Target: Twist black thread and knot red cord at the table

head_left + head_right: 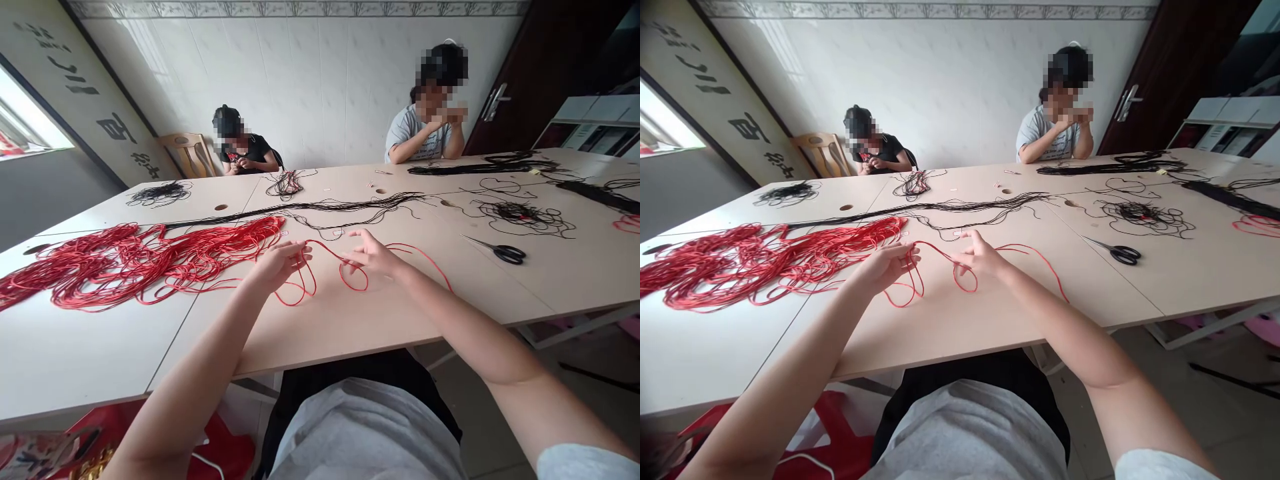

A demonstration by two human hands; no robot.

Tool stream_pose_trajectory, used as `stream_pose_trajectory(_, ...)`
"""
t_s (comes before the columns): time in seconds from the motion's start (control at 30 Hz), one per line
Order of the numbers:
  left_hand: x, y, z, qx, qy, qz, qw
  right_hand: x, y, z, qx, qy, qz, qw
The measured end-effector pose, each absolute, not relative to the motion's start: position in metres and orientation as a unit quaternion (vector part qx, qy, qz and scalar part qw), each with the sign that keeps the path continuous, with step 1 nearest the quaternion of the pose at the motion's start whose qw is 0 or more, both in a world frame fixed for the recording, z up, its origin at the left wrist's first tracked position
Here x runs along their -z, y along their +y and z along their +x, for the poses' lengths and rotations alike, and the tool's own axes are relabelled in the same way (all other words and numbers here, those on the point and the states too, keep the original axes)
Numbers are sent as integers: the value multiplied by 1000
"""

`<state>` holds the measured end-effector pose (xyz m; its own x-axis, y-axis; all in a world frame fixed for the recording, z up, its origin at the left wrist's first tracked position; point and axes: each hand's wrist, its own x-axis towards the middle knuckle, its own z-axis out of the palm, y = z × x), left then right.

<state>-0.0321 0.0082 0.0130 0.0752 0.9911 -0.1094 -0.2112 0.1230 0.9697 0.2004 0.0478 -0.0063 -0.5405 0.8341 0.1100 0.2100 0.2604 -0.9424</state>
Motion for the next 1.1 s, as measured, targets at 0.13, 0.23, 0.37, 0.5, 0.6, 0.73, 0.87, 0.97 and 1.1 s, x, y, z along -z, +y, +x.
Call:
stream_pose_trajectory(0.13,-6,17,-43,-536,474,389,580,2,50,211,-429,-790,-363,243)
stream_pose_trajectory(0.23,-4,18,-45,-537,471,378,590,7,54,210,-404,-798,-364,258)
stream_pose_trajectory(0.37,-12,12,-39,-519,442,383,624,19,54,199,-391,-789,-366,301)
stream_pose_trajectory(0.5,-22,2,-31,-503,404,401,650,31,50,181,-443,-775,-332,303)
stream_pose_trajectory(0.6,-25,-3,-28,-486,369,411,677,35,43,167,-490,-743,-306,338)
stream_pose_trajectory(0.73,-25,-5,-27,-475,359,402,696,29,36,159,-653,-651,-192,336)
stream_pose_trajectory(0.87,-27,-2,-32,-515,383,380,666,16,34,167,-680,-636,-197,307)
stream_pose_trajectory(0.97,-26,5,-40,-554,412,376,618,8,39,182,-616,-681,-270,290)
stream_pose_trajectory(1.1,-19,13,-47,-569,441,387,575,4,48,201,-522,-727,-325,305)
